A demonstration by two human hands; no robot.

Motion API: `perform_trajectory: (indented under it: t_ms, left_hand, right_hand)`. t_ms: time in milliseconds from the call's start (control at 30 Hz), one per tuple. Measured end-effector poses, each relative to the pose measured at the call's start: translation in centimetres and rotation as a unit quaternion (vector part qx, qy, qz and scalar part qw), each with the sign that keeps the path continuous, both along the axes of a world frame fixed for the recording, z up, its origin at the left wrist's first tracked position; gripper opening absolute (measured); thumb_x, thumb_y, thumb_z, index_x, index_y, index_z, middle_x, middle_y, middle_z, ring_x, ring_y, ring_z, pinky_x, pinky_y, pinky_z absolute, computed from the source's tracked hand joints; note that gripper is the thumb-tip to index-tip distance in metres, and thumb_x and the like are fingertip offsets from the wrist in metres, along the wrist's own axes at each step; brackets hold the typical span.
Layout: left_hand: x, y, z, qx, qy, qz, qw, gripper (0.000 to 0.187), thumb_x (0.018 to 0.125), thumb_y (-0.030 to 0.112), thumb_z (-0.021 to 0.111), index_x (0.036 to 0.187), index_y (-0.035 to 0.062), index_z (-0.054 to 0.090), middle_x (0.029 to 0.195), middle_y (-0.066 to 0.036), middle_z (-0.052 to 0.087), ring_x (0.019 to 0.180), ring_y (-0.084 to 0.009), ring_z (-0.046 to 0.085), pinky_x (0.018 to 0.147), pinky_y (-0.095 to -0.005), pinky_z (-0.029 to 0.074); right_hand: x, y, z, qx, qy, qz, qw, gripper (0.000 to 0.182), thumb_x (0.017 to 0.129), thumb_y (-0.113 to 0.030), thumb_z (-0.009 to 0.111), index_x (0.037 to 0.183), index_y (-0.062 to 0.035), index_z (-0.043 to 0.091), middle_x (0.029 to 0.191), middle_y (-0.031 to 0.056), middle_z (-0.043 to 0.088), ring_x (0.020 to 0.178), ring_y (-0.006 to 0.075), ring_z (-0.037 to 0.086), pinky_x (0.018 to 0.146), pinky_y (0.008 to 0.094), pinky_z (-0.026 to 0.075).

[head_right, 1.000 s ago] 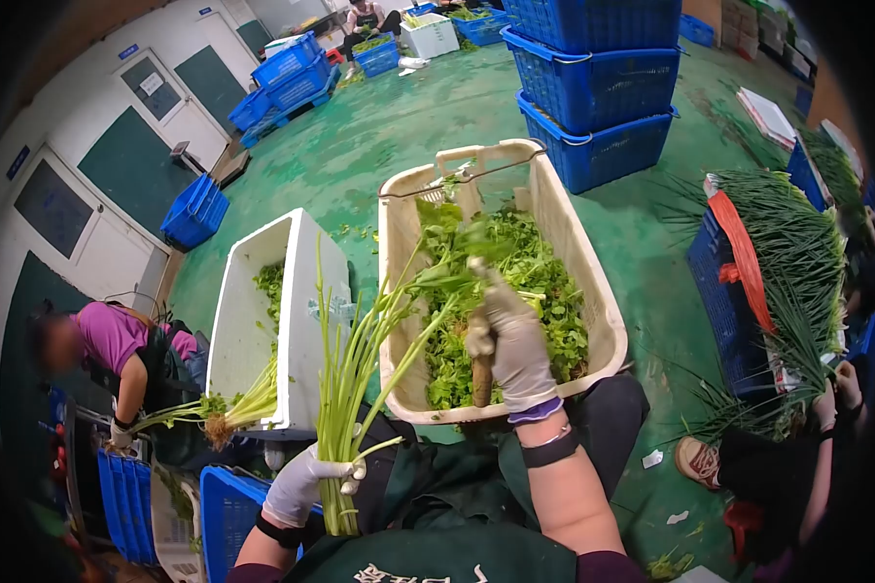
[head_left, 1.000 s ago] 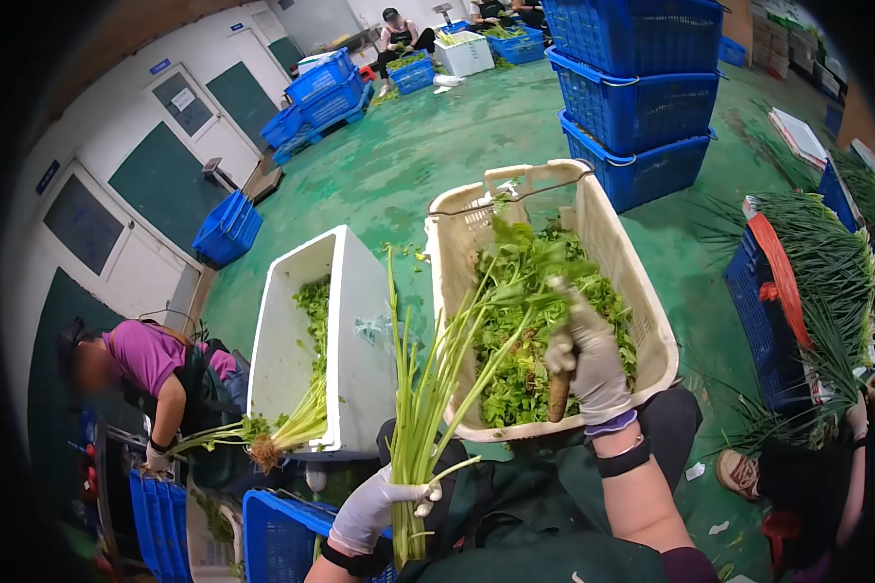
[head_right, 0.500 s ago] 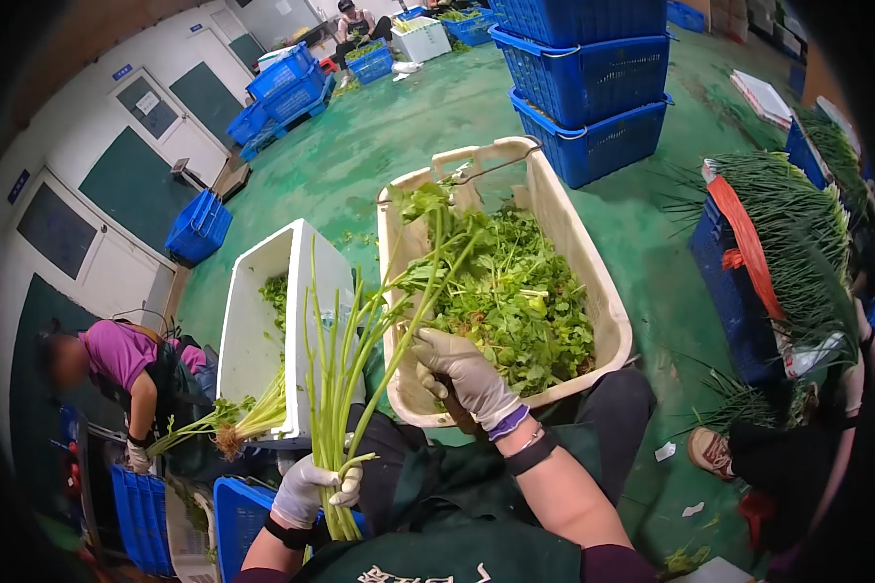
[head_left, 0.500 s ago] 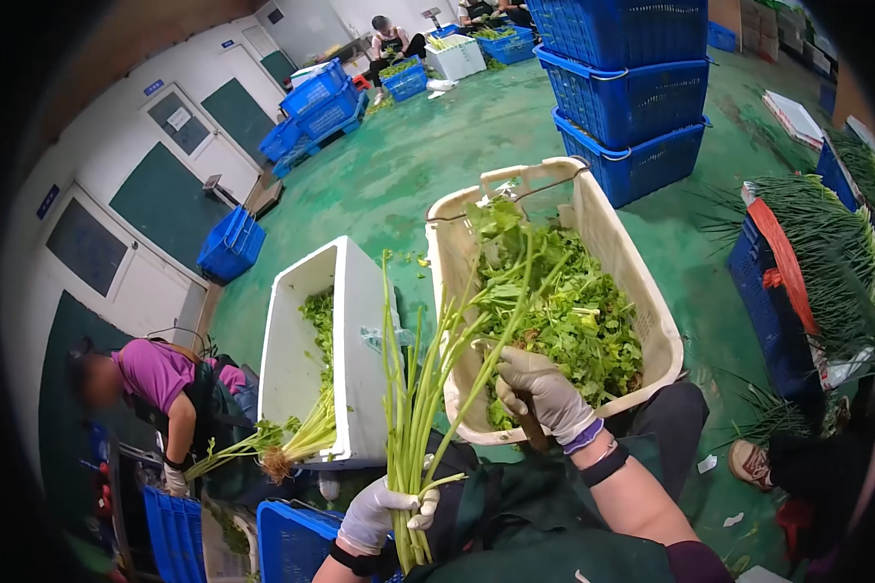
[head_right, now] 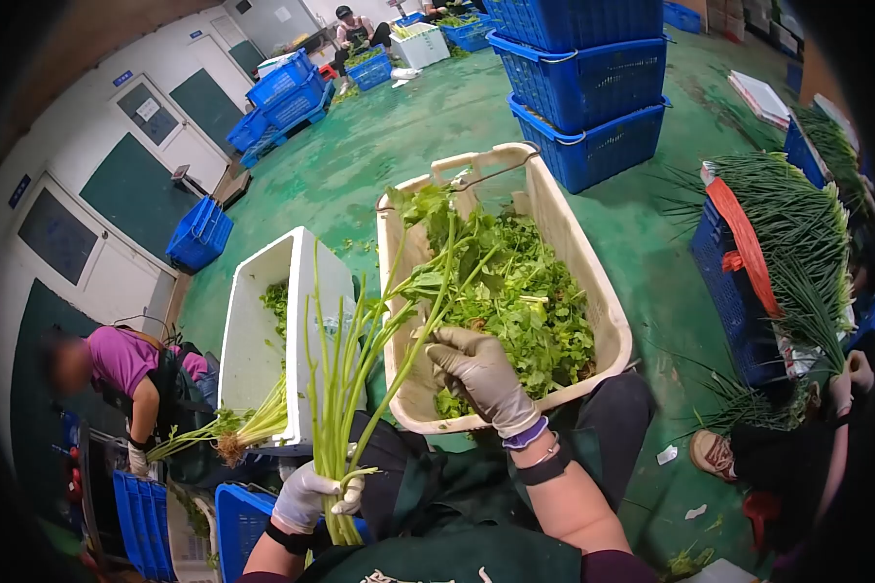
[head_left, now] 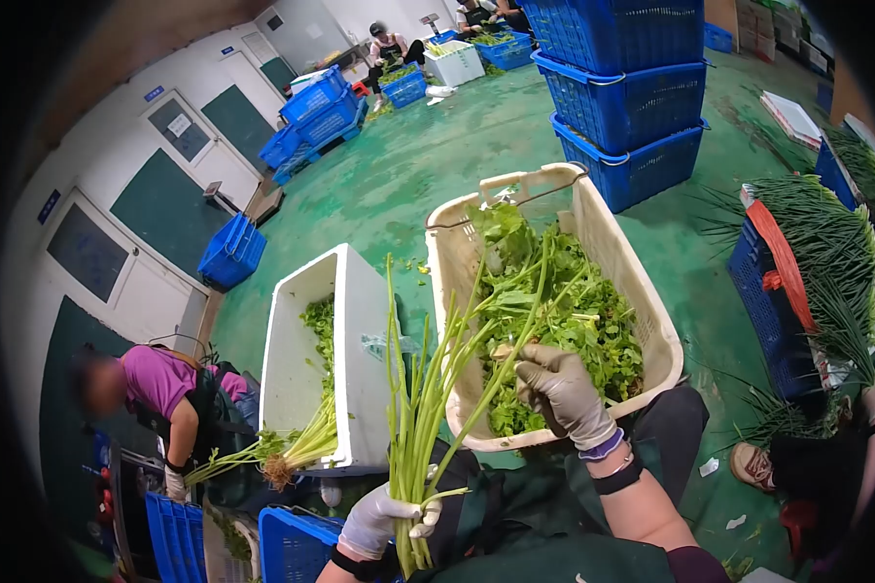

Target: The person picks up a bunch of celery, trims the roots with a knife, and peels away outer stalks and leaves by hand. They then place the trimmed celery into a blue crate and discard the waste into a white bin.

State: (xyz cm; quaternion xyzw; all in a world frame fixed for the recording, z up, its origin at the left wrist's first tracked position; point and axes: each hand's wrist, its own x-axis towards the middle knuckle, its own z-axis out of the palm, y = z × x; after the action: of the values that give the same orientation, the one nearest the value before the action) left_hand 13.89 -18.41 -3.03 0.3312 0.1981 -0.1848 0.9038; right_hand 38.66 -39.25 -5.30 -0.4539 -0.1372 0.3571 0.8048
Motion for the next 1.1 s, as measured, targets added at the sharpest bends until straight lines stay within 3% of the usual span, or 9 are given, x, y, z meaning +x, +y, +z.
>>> perform_trajectory:
  t_ms: [100, 233, 367, 567, 833, 900, 967, 1033, 1100]
  left_hand:
    - [-0.1, 0.2, -0.2, 0.016, 0.013, -0.012, 1.0, 0.065, 0.076, 0.004, 0.068, 0.136, 0.0096, 0.043, 0.087, -0.021, 0.059, 0.062, -0.0249, 0.056, 0.055, -0.0322, 0.044]
    - [0.2, -0.2, 0.1, 0.028, 0.006, -0.021, 0.999, 0.065, 0.077, 0.004, 0.068, 0.136, 0.0107, 0.043, 0.088, -0.021, 0.059, 0.063, -0.0253, 0.056, 0.055, -0.0317, 0.044]
    - [0.2, -0.8, 0.5, 0.024, 0.006, -0.029, 0.999, 0.063, 0.077, 0.006, 0.069, 0.135, 0.0111, 0.044, 0.088, -0.021, 0.059, 0.064, -0.0252, 0.056, 0.055, -0.031, 0.045]
    - [0.6, -1.8, 1.1, 0.084, 0.026, -0.028, 0.996, 0.059, 0.075, 0.008, 0.067, 0.131, 0.0082, 0.047, 0.082, -0.02, 0.059, 0.052, -0.0225, 0.051, 0.054, -0.0357, 0.041]
    - [0.8, -2.2, 1.0, 0.066, 0.022, -0.012, 0.998, 0.063, 0.076, 0.008, 0.068, 0.135, 0.0092, 0.045, 0.083, -0.02, 0.06, 0.053, -0.0222, 0.052, 0.055, -0.0354, 0.041]
    - [1.0, -2.3, 0.9, 0.067, 0.021, -0.021, 0.997, 0.064, 0.076, 0.008, 0.068, 0.136, 0.0094, 0.044, 0.083, -0.02, 0.059, 0.053, -0.0219, 0.052, 0.055, -0.0351, 0.041]
    - [1.2, -2.4, 0.9, 0.068, 0.02, -0.031, 0.997, 0.065, 0.076, 0.008, 0.068, 0.137, 0.0095, 0.044, 0.083, -0.02, 0.059, 0.054, -0.0215, 0.052, 0.055, -0.0349, 0.041]
    - [1.3, -2.5, 1.1, 0.069, 0.019, -0.036, 0.997, 0.064, 0.077, 0.008, 0.067, 0.136, 0.0088, 0.043, 0.084, -0.019, 0.06, 0.054, -0.021, 0.052, 0.055, -0.0345, 0.042]
    - [1.2, -2.3, 0.7, 0.074, 0.022, -0.036, 0.996, 0.063, 0.077, 0.008, 0.067, 0.136, 0.0085, 0.043, 0.084, -0.019, 0.06, 0.054, -0.0209, 0.052, 0.056, -0.0344, 0.042]
  right_hand:
    - [0.6, -0.5, 1.2, 0.017, -0.059, -0.066, 0.996, 0.042, 0.092, -0.015, 0.065, 0.129, 0.0011, 0.055, 0.073, -0.0036, 0.059, 0.056, 0.0021, 0.053, 0.048, 0.0163, 0.04]
    - [0.9, -0.7, 1.6, -0.011, -0.08, -0.025, 0.996, 0.048, 0.092, -0.017, 0.065, 0.136, -0.0026, 0.051, 0.076, -0.0012, 0.062, 0.055, 0.0014, 0.052, 0.046, 0.0163, 0.039]
    - [0.4, -0.1, 2.3, 0.101, 0.024, 0.033, 0.994, 0.047, 0.095, -0.015, 0.06, 0.137, 0.0008, 0.047, 0.068, -0.0032, 0.056, 0.052, 0.0026, 0.05, 0.047, 0.0152, 0.039]
    - [1.6, 0.7, 0.6, 0.061, 0.038, 0.05, 0.996, 0.049, 0.098, -0.019, 0.054, 0.14, 0.0002, 0.041, 0.072, -0.0011, 0.054, 0.053, 0.0025, 0.049, 0.045, 0.0147, 0.04]
    - [0.6, 2.5, -1.0, 0.14, 0.086, -0.057, 0.985, 0.051, 0.092, -0.005, 0.06, 0.14, -0.0003, 0.041, 0.076, 0.0013, 0.055, 0.066, 0.0105, 0.058, 0.048, 0.0193, 0.048]
    - [0.2, 3.4, -1.3, 0.151, 0.05, -0.133, 0.978, 0.045, 0.09, -0.006, 0.065, 0.132, 0.0006, 0.051, 0.09, 0.0012, 0.063, 0.066, 0.005, 0.057, 0.055, 0.0187, 0.049]
    - [0.1, 4.4, -1.7, 0.161, 0.054, -0.164, 0.972, 0.038, 0.089, -0.008, 0.068, 0.124, 0.0031, 0.058, 0.094, 0.0036, 0.067, 0.07, 0.0082, 0.059, 0.062, 0.0222, 0.05]
    - [0.5, 5.3, -3.0, -0.076, -0.217, -0.293, 0.928, 0.038, 0.088, -0.013, 0.07, 0.12, 0.0058, 0.061, 0.096, 0.0098, 0.07, 0.075, 0.0121, 0.062, 0.065, 0.0257, 0.051]
    - [0.9, 5.4, -3.7, -0.098, -0.224, -0.294, 0.924, 0.041, 0.087, -0.017, 0.071, 0.119, 0.0072, 0.061, 0.096, 0.0163, 0.071, 0.077, 0.0145, 0.064, 0.068, 0.028, 0.051]
